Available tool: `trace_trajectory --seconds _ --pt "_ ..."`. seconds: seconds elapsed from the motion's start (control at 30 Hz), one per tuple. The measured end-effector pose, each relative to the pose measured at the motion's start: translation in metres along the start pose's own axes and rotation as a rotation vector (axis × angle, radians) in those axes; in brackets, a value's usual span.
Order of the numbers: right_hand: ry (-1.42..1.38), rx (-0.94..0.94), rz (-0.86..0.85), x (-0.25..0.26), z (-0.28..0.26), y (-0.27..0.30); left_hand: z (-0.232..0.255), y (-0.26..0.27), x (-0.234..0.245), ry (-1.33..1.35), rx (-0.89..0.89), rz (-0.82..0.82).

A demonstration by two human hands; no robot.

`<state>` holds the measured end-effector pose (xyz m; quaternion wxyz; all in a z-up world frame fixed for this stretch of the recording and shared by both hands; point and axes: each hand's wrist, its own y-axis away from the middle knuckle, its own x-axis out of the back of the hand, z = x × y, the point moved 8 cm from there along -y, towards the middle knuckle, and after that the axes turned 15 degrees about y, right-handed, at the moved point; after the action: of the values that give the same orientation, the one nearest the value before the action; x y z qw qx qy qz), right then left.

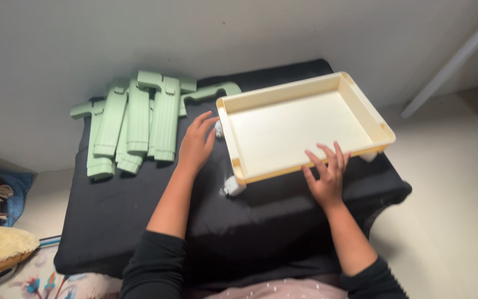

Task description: The person assembles a small green plastic shelving unit by attaching legs to white trays. They pick up green legs and white trays, align the legs into the tray corners, and secure them in place. The process is repeated for multiple trays.

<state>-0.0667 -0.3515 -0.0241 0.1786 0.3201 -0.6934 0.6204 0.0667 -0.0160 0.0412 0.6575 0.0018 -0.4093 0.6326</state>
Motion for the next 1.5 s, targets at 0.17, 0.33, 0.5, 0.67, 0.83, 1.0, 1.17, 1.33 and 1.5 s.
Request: trace_trajectory --seconds 0.17,0.33,0.5,0.67,0.83,1.0,1.17,1.33,1.5 --pt "0.025 -0.026 -0.006 -0.004 0.002 0.001 -0.078 -0.059 -0.027 -0.096 0.068 -0.065" --pt "0.005 -0.020 -0.013 -0.007 0.004 0.002 -0.163 -0.111 -0.057 -0.299 0.006 -0.045" --pt "-0.011 -0.041 -0.022 -0.009 0.006 0.001 -0.204 -0.143 -0.092 -0.574 -0.148 -0.048" --pt "-0.047 -0.064 0.015 -0.006 0.009 0.001 -0.217 -0.144 -0.109 -0.680 -0.058 -0.086" --pt "-0.091 -0.107 0.098 -0.001 0.018 0.009 -0.218 -0.154 -0.110 -0.764 -0.161 0.036" --pt "-0.096 -0.128 0.102 -0.002 0.021 0.010 -0.229 -0.177 -0.124 -0.975 -0.161 -0.071" --pt "-0.098 -0.127 0.095 -0.007 0.025 0.013 -0.239 -0.193 -0.132 -0.875 0.017 -0.413" --pt "-0.098 -0.125 0.085 -0.009 0.026 0.015 -0.217 -0.197 -0.131 -0.775 0.057 -0.393" --pt "-0.107 -0.121 0.089 -0.007 0.025 0.013 -0.167 -0.212 -0.106 -0.383 0.046 -0.115"
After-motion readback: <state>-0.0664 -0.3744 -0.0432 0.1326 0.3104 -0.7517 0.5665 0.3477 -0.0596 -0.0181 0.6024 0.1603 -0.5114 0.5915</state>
